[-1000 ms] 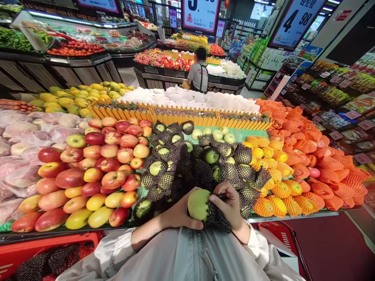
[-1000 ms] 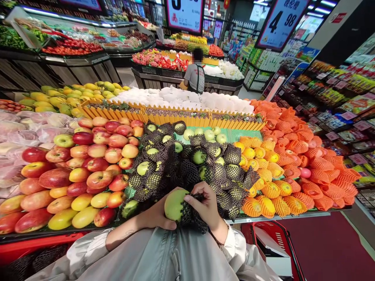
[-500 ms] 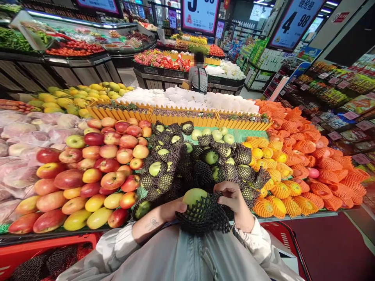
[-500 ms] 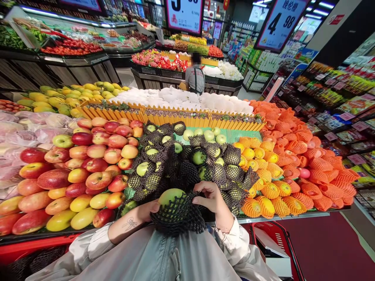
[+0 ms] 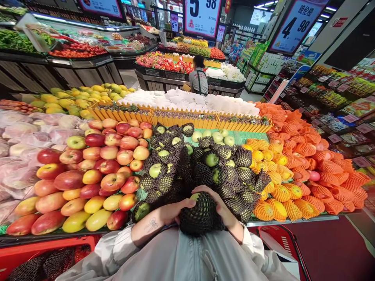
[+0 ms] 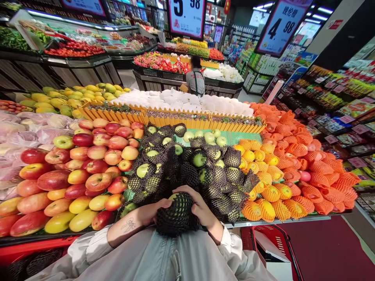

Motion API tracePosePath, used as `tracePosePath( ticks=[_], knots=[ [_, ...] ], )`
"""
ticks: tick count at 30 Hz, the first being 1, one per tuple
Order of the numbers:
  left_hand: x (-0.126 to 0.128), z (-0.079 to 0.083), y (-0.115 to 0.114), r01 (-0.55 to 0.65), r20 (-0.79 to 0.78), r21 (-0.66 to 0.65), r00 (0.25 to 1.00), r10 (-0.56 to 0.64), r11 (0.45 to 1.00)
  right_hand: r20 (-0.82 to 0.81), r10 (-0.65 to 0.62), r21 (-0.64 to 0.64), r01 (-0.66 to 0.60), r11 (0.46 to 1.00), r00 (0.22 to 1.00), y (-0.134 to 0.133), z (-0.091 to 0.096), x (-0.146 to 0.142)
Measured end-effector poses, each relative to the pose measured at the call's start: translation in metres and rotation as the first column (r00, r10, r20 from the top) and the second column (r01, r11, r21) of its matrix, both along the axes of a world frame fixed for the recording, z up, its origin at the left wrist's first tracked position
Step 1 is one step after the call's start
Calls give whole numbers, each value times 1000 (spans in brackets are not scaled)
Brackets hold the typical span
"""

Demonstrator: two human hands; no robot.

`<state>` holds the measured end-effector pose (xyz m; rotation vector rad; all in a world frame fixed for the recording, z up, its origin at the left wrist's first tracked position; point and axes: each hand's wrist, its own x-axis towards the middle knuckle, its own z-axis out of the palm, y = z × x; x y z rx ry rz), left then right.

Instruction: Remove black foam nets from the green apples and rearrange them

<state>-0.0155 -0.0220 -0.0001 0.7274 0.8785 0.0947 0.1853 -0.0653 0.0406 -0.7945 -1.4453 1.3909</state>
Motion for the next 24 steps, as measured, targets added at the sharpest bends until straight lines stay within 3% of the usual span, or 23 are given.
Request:
tracePosePath(
  ticks=[2,5,8,11,13,15,17,19,21,24],
  knots=[
    [6,10,-1,20,-22,0,1000,-20,1000,-32,50,-41,-51,998,998,-4,-7,4],
    [9,29,2,56,4,7,998,-56,998,-67,-68,-123,59,991,995,-10,-23,7],
    [0,47,9,64,100,165,992,-82,984,-131,-165,-160,143,977,978,-17,-34,6],
    [-16,57,18,76,128,439,981,-146,895,-127,-162,-190,137,972,978,-19,-34,2],
    [-24,59,22,167,42,565,972,-230,808,-83,-157,-193,139,971,984,-18,-31,0],
    [-27,59,23,282,-47,608,946,-321,742,-47,-146,-185,135,973,988,-18,-29,-2],
    [-25,59,22,307,-49,618,934,-354,724,-12,-141,-181,137,974,990,-18,-32,-2],
    [-19,59,21,190,44,645,958,-284,741,31,-177,-203,180,963,984,-21,-42,-1],
    [-10,59,21,12,153,632,978,-140,775,65,-246,-266,254,930,967,-24,-54,1],
    [6,53,24,-135,158,538,986,58,832,40,-274,-319,272,908,961,-20,-64,0]
  ],
)
